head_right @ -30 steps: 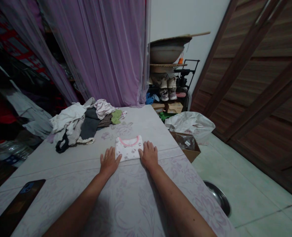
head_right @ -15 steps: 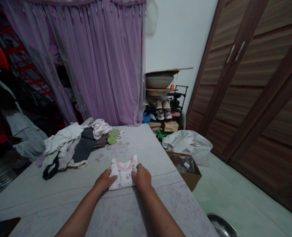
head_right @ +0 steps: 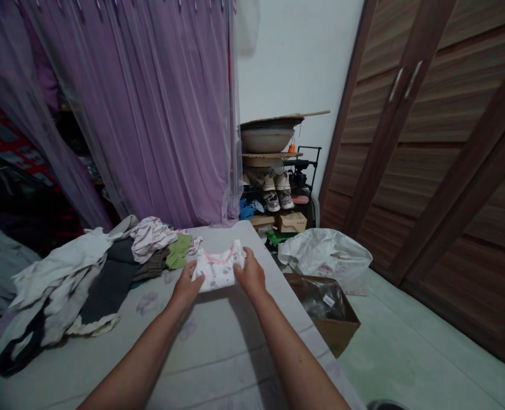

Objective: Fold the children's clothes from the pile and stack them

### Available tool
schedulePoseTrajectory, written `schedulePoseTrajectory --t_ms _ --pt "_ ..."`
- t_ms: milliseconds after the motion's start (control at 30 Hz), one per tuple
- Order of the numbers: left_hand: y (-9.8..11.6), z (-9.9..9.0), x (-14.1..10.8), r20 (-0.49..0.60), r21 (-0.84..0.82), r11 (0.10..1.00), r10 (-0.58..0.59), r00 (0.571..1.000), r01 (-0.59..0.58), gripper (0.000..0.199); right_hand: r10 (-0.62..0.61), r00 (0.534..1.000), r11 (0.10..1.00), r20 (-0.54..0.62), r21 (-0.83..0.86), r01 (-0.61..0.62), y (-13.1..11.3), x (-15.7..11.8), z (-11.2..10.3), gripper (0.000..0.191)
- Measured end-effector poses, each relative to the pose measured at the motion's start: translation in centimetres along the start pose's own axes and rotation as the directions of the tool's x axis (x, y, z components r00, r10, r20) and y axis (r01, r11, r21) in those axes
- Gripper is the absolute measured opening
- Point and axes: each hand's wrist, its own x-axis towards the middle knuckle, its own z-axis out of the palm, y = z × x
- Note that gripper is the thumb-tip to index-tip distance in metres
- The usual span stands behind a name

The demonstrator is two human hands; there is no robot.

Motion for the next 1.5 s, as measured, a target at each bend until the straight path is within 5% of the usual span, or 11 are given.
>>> schedulePoseTrajectory --t_ms 100,233,367,500,633,833,967,1133,1300,1500 --pt "0.0 2.1 2.0 0.070 0.017 0.999 -0.032 0.997 0.031 0.056 0.074 0.997 0.996 -0.032 -0.049 -0.075 2.0 3.0 0.6 0.060" --pt "-3.7 3.0 0.8 0.051 0.190 0.979 0.061 0.997 -0.070 0.049 0.103 0.992 0.975 -0.071 -0.189 -0.115 4.5 3.5 2.6 0.059" --pt "-7.3 0.9 -1.5 0.033 0.288 0.924 0.252 0.967 -0.251 0.043 -0.087 0.996 0.947 -0.023 -0.312 0.076 3.6 2.4 4.8 0.053" --pt "-9.9 -2.0 -3.1 0.036 0.403 0.871 0.291 0.956 -0.280 0.042 -0.321 0.926 0.864 0.198 -0.340 0.372 1.7 1.6 7.1 0.055" --pt "-11.5 -4.0 -4.6 0.078 0.450 0.836 0.313 0.947 -0.313 0.039 -0.332 0.900 0.837 0.282 -0.353 0.419 1.8 1.2 8.6 0.056" --pt "-10.9 -4.3 -5.2 0.058 0.451 0.841 0.306 0.950 -0.299 0.032 -0.293 0.917 0.844 0.272 -0.378 0.382 1.2 -0.7 8.7 0.053" --pt "-10.2 -4.2 -5.4 0.042 0.458 0.836 0.319 0.947 -0.302 0.031 -0.214 0.934 0.898 0.286 -0.319 0.303 -0.1 -5.2 9.0 0.046" --pt "-9.4 -4.6 -6.4 0.134 0.523 0.804 0.251 0.959 -0.283 0.038 -0.257 0.897 0.924 0.360 -0.181 0.338 0.2 -11.3 9.5 0.042" --pt "-8.4 -6.1 -9.8 0.250 0.586 0.766 0.138 0.958 -0.263 0.047 -0.351 0.907 0.909 0.232 -0.149 0.390 1.9 -14.7 9.7 0.040" --pt "-8.5 -8.3 -15.4 0.235 0.587 0.776 0.110 0.966 -0.231 0.049 -0.411 0.889 0.886 0.203 -0.142 0.442 2.9 -15.7 9.3 0.040"
